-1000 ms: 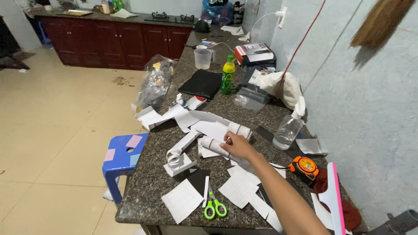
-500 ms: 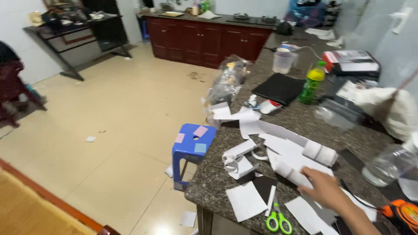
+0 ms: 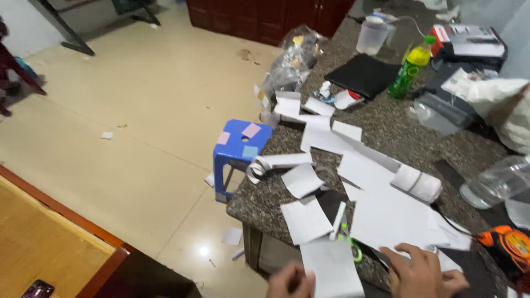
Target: Peeling and applying vinyl stickers to a wall and cutting new pieces with scissors
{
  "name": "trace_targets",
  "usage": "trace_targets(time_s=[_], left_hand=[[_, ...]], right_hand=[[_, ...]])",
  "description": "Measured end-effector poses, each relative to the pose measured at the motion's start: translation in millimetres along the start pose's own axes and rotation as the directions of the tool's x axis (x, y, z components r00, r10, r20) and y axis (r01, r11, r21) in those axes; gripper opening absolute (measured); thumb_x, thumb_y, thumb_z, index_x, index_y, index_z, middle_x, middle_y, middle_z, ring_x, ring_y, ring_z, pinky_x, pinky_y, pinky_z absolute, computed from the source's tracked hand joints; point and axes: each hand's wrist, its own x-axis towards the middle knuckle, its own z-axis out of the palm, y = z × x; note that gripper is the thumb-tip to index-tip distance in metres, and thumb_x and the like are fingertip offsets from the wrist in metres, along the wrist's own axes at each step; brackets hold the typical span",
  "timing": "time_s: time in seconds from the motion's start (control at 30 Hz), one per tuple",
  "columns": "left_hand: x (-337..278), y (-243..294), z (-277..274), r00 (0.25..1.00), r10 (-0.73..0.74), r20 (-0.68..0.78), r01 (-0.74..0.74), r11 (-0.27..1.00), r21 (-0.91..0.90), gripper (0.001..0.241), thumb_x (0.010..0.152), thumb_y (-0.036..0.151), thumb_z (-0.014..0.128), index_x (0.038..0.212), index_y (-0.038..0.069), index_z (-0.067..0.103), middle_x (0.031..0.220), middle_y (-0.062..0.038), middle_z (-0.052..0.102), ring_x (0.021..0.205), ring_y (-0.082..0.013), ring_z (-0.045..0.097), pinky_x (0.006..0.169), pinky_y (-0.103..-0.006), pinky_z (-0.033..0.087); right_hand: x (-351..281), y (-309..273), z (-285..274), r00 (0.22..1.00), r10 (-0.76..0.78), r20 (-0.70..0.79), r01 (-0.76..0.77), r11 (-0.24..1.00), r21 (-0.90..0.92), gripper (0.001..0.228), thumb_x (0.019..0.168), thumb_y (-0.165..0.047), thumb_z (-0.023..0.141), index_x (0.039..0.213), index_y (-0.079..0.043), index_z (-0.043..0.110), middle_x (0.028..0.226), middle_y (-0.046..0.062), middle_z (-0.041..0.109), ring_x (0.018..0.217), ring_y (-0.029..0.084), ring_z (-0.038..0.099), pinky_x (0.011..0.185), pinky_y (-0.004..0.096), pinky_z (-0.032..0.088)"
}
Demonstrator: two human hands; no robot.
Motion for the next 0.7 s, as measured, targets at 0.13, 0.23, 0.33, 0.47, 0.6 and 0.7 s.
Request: trace_targets(time_s=[0.13,0.23,0.33,0.47,0.6,0.7], left_hand=[[11.6,75.1,-2.5,0.952,0.291,-0.092,-0.303,0.939,-0.166,0.018,0.097,0.02,0.073,0.086,0.009,0.063,0.05,-0.003,0.055,0.043,-0.0112,0.055,0.046,-0.0296,0.044],[27.0,113.2,-2.1,0.953,0.285,-0.105,-0.299,0.942,-0.153,0.019,0.098,0.019,0.07,0.086,0.008,0.061,0.046,-0.006,0.058,0.036,-0.0138,0.053,0.041,-0.0297,0.042],[31.5,141.3,-8.1,0.972,0.233,-0.019,-0.231,0.97,0.077,0.02,0.097,0.021,0.064,0.082,0.01,0.058,0.054,-0.005,0.064,0.036,-0.016,0.056,0.034,-0.0295,0.04],[34.6,154.0,-12.2,0.974,0.217,0.063,-0.226,0.939,0.259,0.022,0.099,0.025,0.062,0.083,0.009,0.062,0.052,-0.006,0.064,0.032,-0.0192,0.057,0.027,-0.0314,0.041],[44.6,144.3,-12.3,0.954,0.298,-0.033,-0.24,0.826,0.51,0.026,0.089,0.042,0.065,0.098,0.018,0.067,0.079,-0.008,0.076,0.079,-0.0322,0.072,0.071,-0.0449,0.047],[7.8,152.8,-4.1,0.94,0.334,-0.067,-0.241,0.791,0.563,0.06,0.093,0.043,0.059,0.145,0.021,0.037,0.08,-0.005,0.077,0.084,-0.0423,0.071,0.069,-0.0556,0.049]], right_hand=[[-13.1,-41.3,-56.2,0.968,0.154,-0.198,-0.157,0.988,0.001,0.029,0.077,-0.037,0.078,0.093,-0.058,0.071,0.131,-0.024,0.068,0.116,0.015,0.058,0.099,0.047,0.026],[-18.4,-55.3,-86.7,0.961,0.194,-0.195,-0.204,0.978,-0.033,0.028,0.08,-0.032,0.082,0.093,-0.055,0.074,0.14,-0.019,0.068,0.124,0.019,0.053,0.101,0.046,0.026],[-30.3,-54.1,-79.6,0.947,0.257,-0.191,-0.26,0.966,0.014,0.028,0.085,-0.032,0.081,0.099,-0.055,0.074,0.137,-0.02,0.067,0.12,0.021,0.05,0.098,0.044,0.027],[-48.9,-31.0,-21.8,0.897,0.275,-0.347,-0.192,0.948,0.254,0.029,0.089,-0.025,0.08,0.111,-0.043,0.079,0.114,-0.015,0.069,0.099,0.027,0.051,0.112,0.039,0.036],[-48.5,-25.4,-28.7,0.952,0.241,-0.191,-0.189,0.948,0.255,0.032,0.092,-0.02,0.079,0.116,-0.041,0.08,0.109,-0.013,0.072,0.076,0.02,0.051,0.083,0.035,0.046],[-58.8,-26.8,4.1,0.94,0.268,-0.21,-0.2,0.934,0.298,0.033,0.091,-0.015,0.076,0.114,-0.039,0.08,0.118,-0.006,0.071,0.09,0.011,0.066,0.104,0.037,0.045]])
